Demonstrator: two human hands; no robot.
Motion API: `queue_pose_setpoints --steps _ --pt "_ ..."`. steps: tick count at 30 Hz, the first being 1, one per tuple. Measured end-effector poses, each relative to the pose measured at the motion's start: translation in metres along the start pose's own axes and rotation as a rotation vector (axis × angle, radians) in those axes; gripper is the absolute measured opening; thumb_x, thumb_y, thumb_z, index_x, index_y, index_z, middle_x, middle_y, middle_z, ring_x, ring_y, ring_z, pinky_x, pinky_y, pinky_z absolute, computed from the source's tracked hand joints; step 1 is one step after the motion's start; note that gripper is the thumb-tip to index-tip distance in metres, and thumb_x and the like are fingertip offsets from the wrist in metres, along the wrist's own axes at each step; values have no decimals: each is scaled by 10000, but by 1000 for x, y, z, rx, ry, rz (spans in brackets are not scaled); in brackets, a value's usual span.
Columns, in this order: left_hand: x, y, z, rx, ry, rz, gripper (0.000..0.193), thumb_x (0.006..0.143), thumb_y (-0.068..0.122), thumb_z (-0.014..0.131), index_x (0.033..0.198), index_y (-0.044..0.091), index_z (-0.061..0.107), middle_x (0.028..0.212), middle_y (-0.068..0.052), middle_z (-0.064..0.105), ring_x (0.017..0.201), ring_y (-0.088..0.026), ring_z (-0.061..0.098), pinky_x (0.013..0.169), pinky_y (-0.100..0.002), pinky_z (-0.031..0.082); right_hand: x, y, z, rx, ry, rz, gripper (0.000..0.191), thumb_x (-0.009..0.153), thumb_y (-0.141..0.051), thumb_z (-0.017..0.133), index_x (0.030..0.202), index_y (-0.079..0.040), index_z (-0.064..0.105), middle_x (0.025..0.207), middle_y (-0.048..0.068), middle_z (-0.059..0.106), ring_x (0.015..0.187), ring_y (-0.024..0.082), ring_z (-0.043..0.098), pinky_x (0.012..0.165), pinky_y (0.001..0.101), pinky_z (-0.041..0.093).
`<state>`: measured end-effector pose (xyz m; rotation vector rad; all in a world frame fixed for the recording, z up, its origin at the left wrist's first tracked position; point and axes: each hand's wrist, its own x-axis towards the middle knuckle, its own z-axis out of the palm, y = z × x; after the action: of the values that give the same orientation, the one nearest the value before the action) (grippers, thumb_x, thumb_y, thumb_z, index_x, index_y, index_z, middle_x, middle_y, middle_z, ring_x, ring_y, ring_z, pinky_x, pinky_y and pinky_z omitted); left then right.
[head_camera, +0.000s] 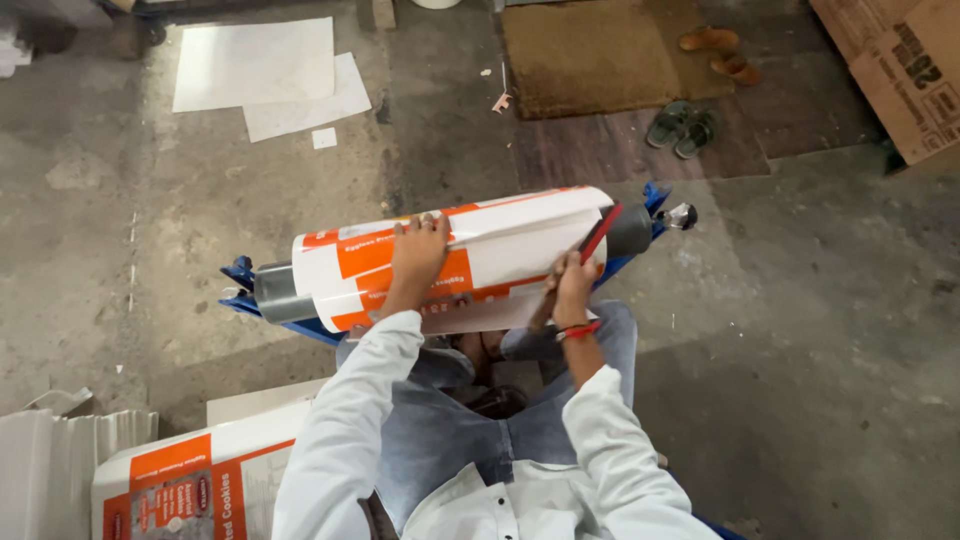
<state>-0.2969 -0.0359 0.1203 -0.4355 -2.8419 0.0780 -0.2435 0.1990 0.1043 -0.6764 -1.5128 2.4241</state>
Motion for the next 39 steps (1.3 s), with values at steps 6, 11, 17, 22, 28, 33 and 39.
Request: queue_pose_setpoints --steps 6,11,17,22,28,33,39 --pt "-19 -4 2 44 5 132 513 914 297 630 1357 47 564 1299 -186 646 1154 -368 632 863 -576 503 -44 16 6 108 -493 428 198 1084 -260 480 952 -118 441 688 -15 472 445 112 454 372 297 417" --pt "1 -11 0 -171 -86 -15 538 897 258 679 1385 56 577 1273 -150 663 1191 -342 639 949 -549 512 -22 3 -31 68 -495 436 131 1059 -238 489 981 -132 490 675 -26 456 432 97 420 360 276 380" --pt "1 -4 9 -107 67 -18 590 829 328 709 1338 60 578 1265 -150 651 1182 -351 621 930 -614 472 9 -1 -23 33 11 66 122 1040 -224 452 942 -156 430 653 -7 471 427 126 443 368 310 417" --pt "-19 -7 5 71 104 106 532 883 283 657 1362 65 570 1295 -167 649 1157 -365 641 879 -594 510 -33 31 15 -92 -126 214 127 1061 -282 468 986 -182 451 653 -9 465 446 130 457 383 300 412" --pt "-4 -15 -23 -60 -55 132 610 832 454 645 1215 -21 619 1076 -206 703 941 -344 713 708 -469 579 -39 10 -6 213 -718 495 208 1095 -295 517 985 -125 467 686 -35 421 452 99 402 395 285 377" --pt "21 -13 -27 -80 -48 203 166 931 135 595 1018 26 684 895 -162 740 834 -331 736 674 -445 580 -34 -6 -11 96 -616 442 187 1086 -282 533 1012 -114 498 679 -41 421 453 88 397 395 269 367" --pt "21 -9 -24 -79 -51 179 174 934 110 581 1040 -2 661 908 -183 738 869 -353 736 695 -496 593 -16 -9 -13 -26 -195 235 114 1008 -232 525 962 -153 456 655 -8 461 430 132 438 370 320 399"
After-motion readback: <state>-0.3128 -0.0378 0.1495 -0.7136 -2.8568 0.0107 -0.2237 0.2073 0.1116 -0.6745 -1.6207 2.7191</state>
